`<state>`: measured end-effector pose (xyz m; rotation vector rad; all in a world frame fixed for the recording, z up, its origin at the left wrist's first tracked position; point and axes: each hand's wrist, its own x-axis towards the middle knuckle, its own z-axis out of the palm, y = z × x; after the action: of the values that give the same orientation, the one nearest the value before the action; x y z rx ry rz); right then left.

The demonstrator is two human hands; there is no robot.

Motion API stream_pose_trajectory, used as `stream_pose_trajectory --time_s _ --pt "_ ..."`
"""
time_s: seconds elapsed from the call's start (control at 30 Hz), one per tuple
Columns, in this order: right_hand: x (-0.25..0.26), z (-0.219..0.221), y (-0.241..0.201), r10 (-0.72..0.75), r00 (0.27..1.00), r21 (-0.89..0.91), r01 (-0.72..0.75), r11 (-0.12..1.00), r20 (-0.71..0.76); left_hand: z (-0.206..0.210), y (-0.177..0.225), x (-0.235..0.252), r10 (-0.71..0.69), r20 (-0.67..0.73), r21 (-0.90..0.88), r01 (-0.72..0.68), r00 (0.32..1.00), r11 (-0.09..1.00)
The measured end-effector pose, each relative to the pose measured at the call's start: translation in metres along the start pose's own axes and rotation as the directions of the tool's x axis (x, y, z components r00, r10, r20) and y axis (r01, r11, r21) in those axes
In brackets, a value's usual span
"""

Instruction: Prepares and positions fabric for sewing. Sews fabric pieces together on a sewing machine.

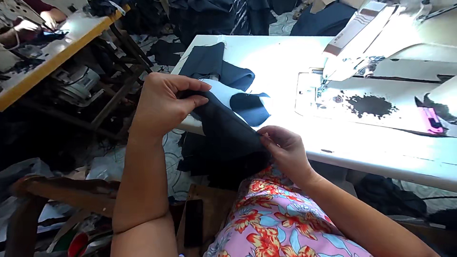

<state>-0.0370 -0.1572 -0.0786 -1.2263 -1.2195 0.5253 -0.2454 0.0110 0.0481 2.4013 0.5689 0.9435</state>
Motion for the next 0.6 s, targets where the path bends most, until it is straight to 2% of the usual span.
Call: stream_pose_trajectory --time_s 0.17,0.3,0.4,0.5,0.57,0.6 --pt "0.004 -0.005 -0.001 -0.114 0.993 -0.306 0.106 0.946 -0.010 0.001 -0.004 0.000 0.060 0.034 0.210 -0.066 0.998 0.976" --pt "0.009 -0.008 -0.002 -0.165 0.986 -0.489 0.162 0.857 0.038 0.001 -0.010 0.000 0.119 0.139 0.330 -0.159 0.983 0.931" --pt "0.016 -0.008 -0.002 -0.233 0.971 -0.555 0.221 0.802 0.050 -0.003 -0.027 -0.004 0.223 0.209 0.188 -0.263 0.952 0.946" --pt "0.022 0.002 -0.001 -0.294 0.952 -0.517 0.294 0.804 0.086 0.000 -0.062 -0.026 0.204 0.163 -0.171 -0.176 0.965 0.969" --pt "0.017 0.016 -0.001 -0.193 0.958 -0.486 0.276 0.829 0.214 0.009 -0.090 -0.060 0.021 0.089 -0.296 0.006 0.996 0.955" --pt "0.011 0.024 -0.002 -0.071 0.941 -0.451 0.223 0.864 0.330 0.011 -0.104 -0.082 -0.121 0.092 -0.257 0.141 0.988 0.956"
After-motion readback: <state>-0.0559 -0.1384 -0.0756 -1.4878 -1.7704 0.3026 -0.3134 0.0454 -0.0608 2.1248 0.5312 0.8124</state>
